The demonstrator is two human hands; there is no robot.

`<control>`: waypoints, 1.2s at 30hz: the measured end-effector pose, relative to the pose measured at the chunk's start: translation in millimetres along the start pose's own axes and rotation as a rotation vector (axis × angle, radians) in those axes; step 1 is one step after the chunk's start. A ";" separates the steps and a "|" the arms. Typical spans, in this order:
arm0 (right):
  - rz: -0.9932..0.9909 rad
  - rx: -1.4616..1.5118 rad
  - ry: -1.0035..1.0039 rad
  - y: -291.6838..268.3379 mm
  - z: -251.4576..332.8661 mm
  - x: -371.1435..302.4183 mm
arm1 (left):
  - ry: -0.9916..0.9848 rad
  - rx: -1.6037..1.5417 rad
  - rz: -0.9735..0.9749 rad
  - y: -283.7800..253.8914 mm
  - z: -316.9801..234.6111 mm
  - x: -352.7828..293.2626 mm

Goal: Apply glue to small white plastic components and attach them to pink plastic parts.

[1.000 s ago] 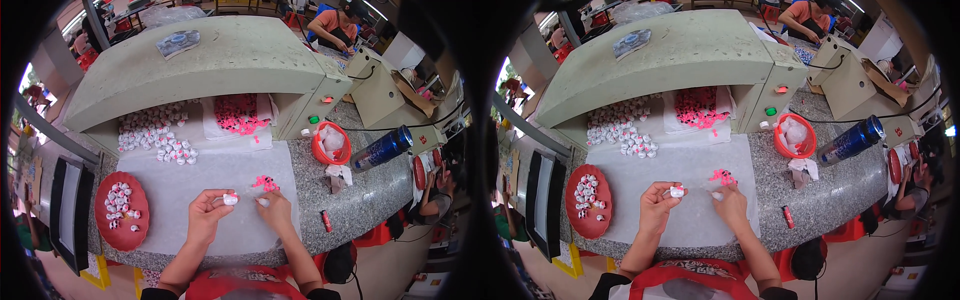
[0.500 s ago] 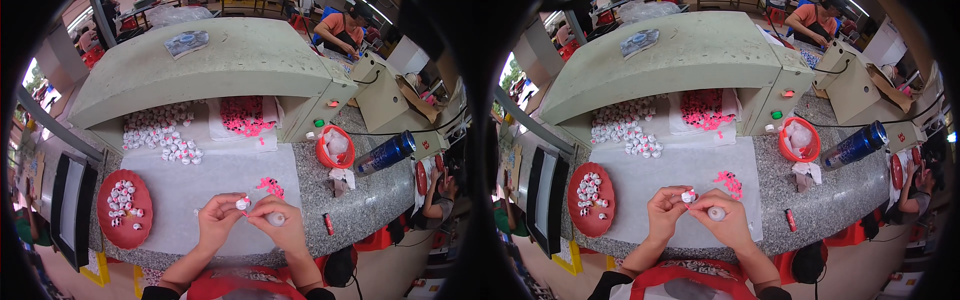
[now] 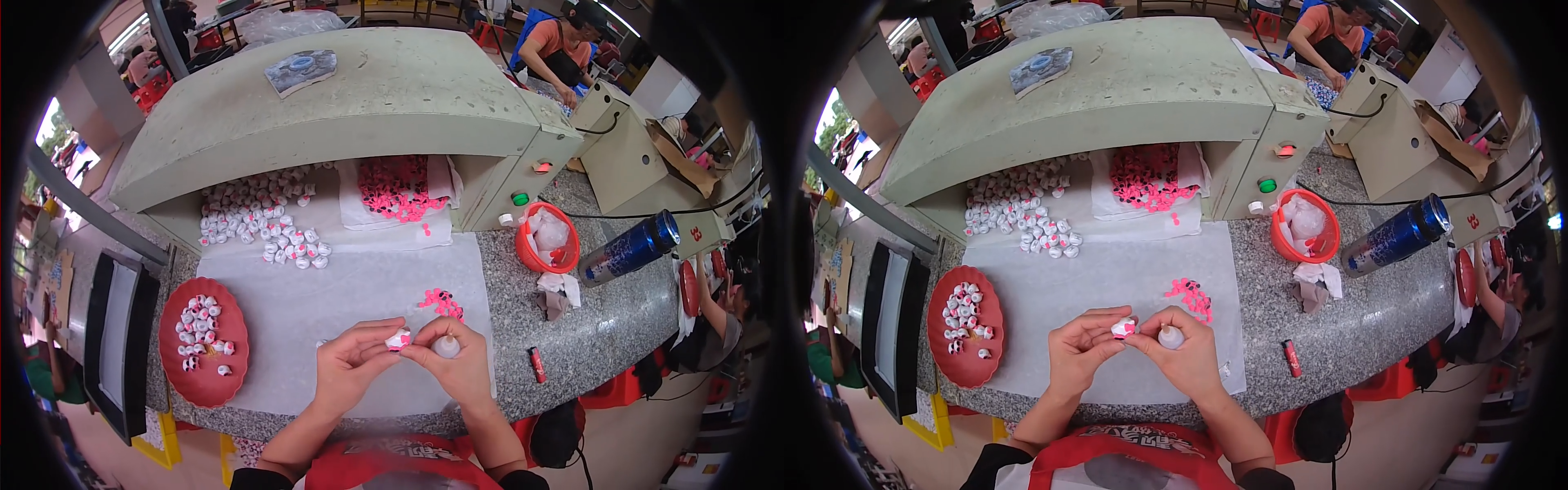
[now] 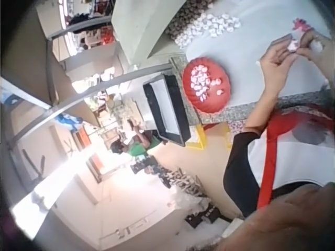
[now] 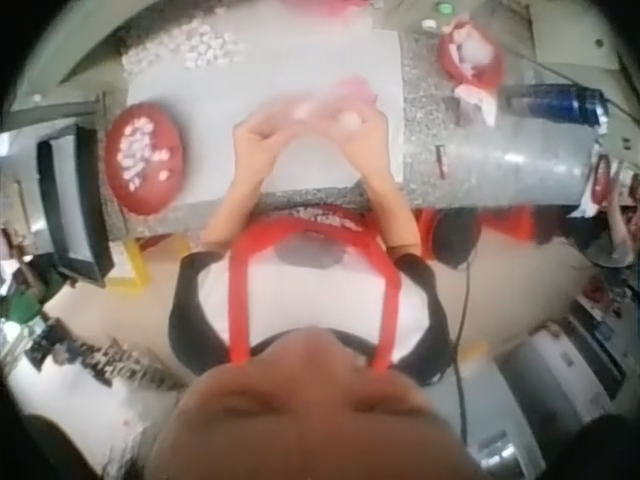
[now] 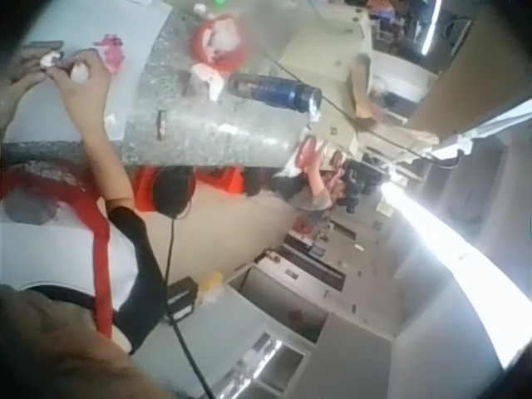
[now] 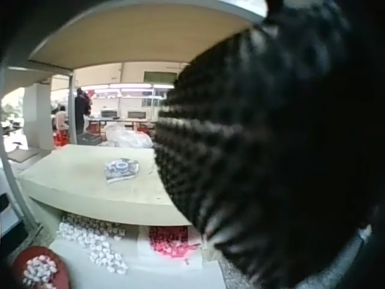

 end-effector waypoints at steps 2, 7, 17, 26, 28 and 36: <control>-0.029 -0.024 -0.047 1.2 4.6 -0.2 | -0.016 -0.012 0.011 0.2 1.0 0.3; 0.005 -0.060 -0.122 1.5 12.7 -2.5 | -0.054 -0.055 -0.051 1.6 7.2 -1.8; -0.003 -0.171 -0.242 -1.3 18.0 -2.2 | 0.125 0.077 -0.069 7.9 8.8 -5.9; -0.008 -0.165 -0.243 -1.8 18.7 -3.4 | 0.113 0.062 -0.059 9.5 6.0 -5.7; -0.008 -0.165 -0.235 -2.3 17.9 -3.5 | 0.115 0.062 -0.052 9.8 6.1 -5.3; -0.007 -0.158 -0.205 -3.8 15.1 -2.1 | 0.084 0.047 -0.044 9.9 7.9 -3.7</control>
Point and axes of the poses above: each hand's wrist, its own x-axis towards the middle knuckle, its own y-axis out of the palm, z = x × y, the point moved 7 cm from there along x, towards the middle knuckle, and after that the axes turned 1 degree about -y, right-handed, at the moved point
